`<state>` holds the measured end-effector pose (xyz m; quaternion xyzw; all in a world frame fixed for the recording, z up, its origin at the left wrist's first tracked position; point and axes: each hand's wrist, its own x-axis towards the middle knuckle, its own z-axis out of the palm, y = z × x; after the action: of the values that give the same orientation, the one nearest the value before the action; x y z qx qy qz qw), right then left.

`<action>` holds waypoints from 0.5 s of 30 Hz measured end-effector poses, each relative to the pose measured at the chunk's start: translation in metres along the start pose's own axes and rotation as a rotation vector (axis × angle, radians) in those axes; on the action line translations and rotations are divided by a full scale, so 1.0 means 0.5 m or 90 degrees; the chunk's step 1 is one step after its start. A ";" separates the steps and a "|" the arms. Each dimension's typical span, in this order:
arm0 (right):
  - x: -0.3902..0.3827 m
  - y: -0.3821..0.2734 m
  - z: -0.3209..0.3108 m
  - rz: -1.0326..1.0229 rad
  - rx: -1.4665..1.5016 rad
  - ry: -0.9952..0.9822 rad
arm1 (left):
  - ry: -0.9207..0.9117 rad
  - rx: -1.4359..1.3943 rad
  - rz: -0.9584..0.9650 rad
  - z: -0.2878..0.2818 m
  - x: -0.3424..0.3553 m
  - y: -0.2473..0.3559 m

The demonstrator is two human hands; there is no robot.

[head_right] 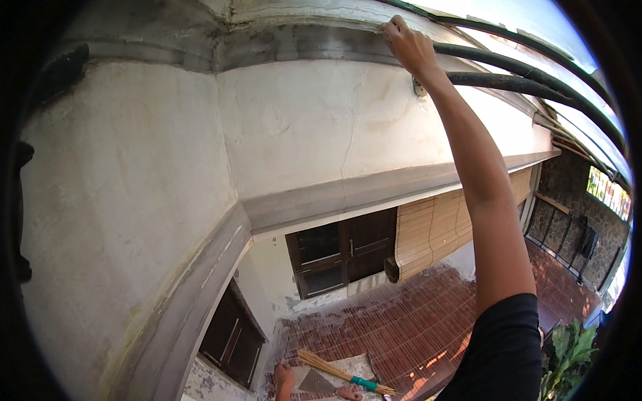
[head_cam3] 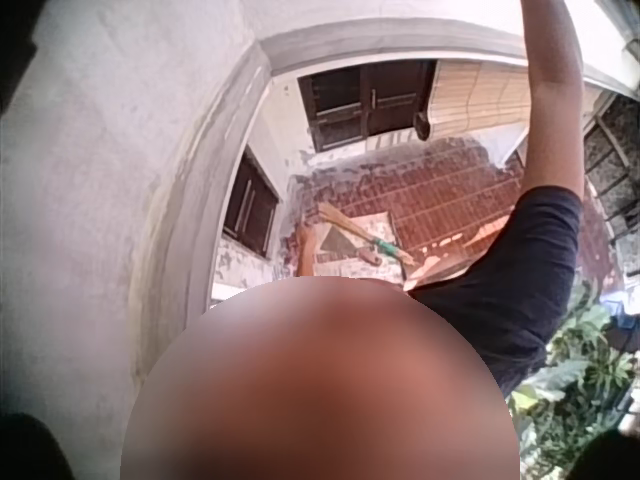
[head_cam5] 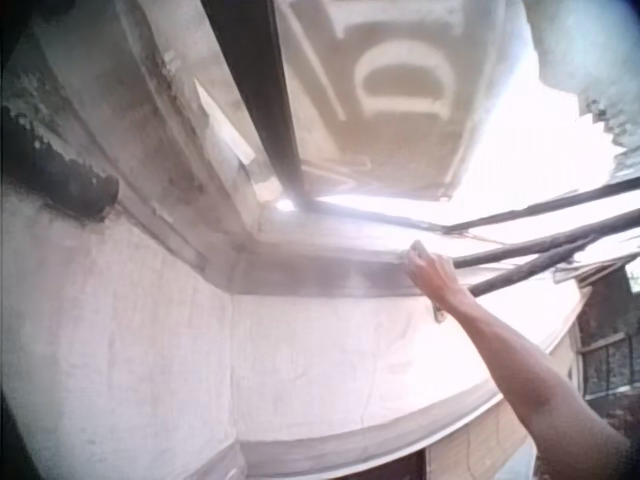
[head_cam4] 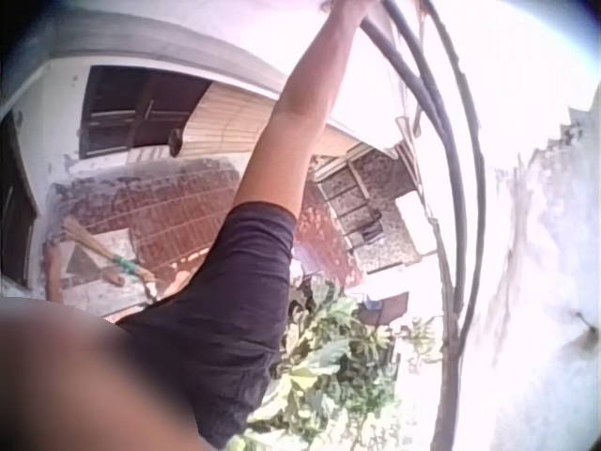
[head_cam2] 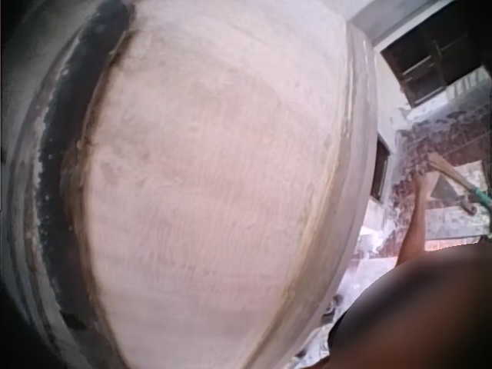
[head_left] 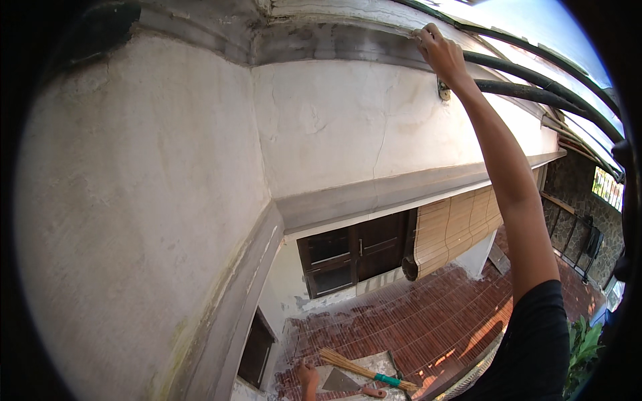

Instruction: The person applies plaster to the upper wall and ceiling junction using a trowel, smoothing the surface with repeated strokes. The person occasionally pauses to scrape excess material from the trowel and continues smoothing the treated area.

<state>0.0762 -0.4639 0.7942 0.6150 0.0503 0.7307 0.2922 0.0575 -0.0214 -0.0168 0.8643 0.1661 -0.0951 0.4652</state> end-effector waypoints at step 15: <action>0.012 -0.008 0.019 0.018 -0.075 -0.025 | -0.054 -0.007 -0.065 -0.043 -0.048 0.059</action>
<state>0.0860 -0.4603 0.8002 0.6117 -0.0076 0.7242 0.3183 0.0463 -0.0233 0.0255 0.8472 0.1911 -0.1542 0.4711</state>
